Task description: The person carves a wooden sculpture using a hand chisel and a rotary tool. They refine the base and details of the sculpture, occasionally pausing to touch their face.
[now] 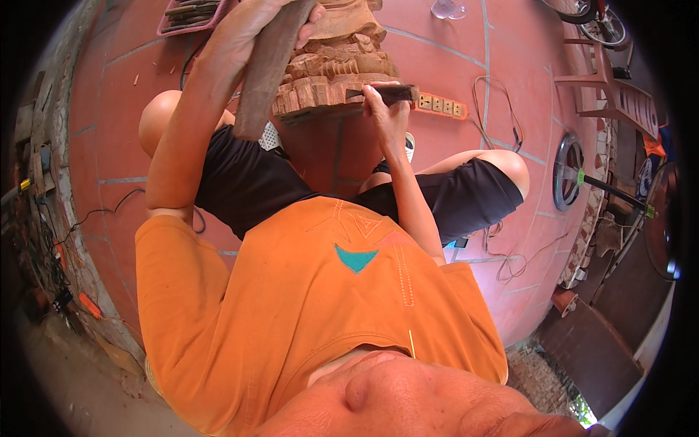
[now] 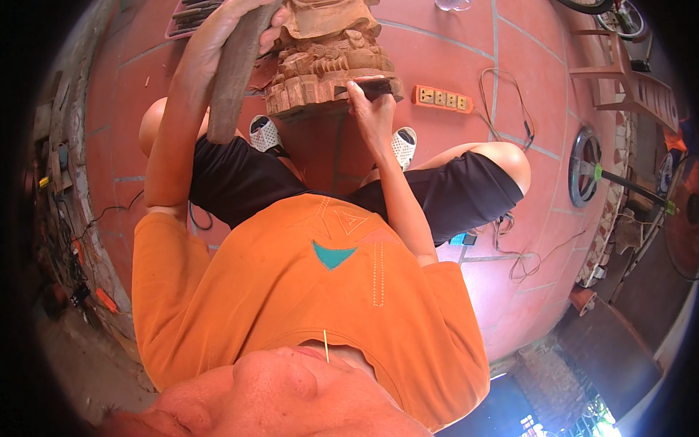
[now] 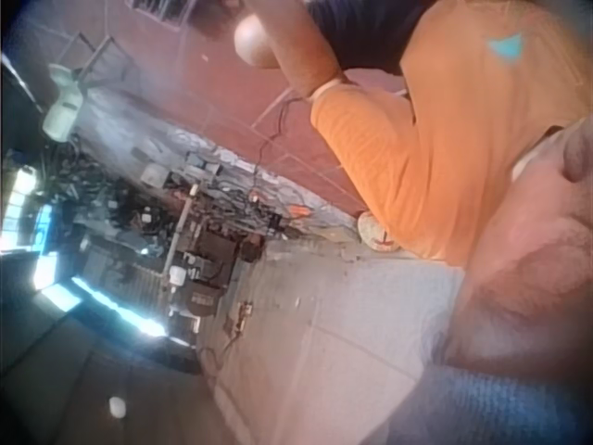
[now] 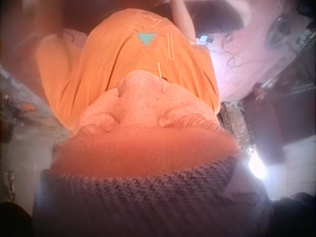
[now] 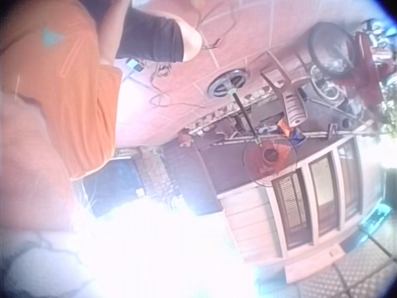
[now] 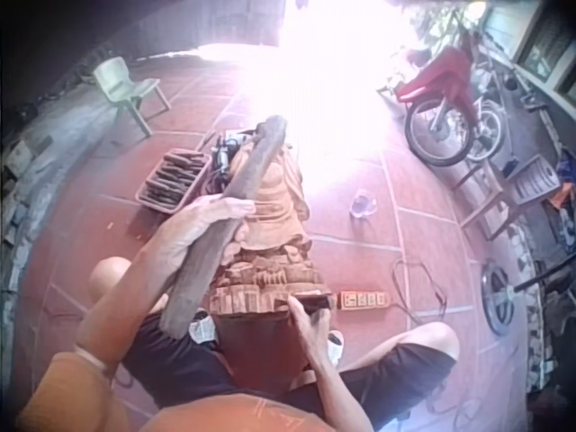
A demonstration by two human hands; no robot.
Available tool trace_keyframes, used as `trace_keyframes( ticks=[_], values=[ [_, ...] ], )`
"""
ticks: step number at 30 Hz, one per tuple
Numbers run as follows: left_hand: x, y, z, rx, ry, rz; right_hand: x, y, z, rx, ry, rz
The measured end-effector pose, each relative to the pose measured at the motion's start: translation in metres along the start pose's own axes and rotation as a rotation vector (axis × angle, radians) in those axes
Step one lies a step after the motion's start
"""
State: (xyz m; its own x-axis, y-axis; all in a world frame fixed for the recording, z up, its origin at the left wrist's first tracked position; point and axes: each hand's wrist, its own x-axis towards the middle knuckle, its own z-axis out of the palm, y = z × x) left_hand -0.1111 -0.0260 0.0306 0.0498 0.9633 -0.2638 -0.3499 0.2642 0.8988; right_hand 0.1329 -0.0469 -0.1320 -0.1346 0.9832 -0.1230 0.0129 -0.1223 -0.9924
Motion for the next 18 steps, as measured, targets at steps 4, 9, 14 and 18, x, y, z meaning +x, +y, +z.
trace_keyframes(
  ticks=[4,9,14,18],
  values=[
    [0.006,-0.014,-0.009,0.183,0.001,-0.009,0.007,-0.004,-0.002,-0.043,-0.027,0.016],
    [0.007,-0.006,-0.003,0.126,-0.049,-0.026,0.012,0.014,-0.016,-0.086,-0.094,-0.014],
    [0.004,-0.007,0.005,0.044,-0.063,-0.016,0.011,0.015,-0.003,-0.087,0.044,-0.027],
    [0.002,-0.011,0.016,0.063,-0.046,-0.026,0.011,0.004,0.002,-0.237,0.046,-0.228]
  ],
)
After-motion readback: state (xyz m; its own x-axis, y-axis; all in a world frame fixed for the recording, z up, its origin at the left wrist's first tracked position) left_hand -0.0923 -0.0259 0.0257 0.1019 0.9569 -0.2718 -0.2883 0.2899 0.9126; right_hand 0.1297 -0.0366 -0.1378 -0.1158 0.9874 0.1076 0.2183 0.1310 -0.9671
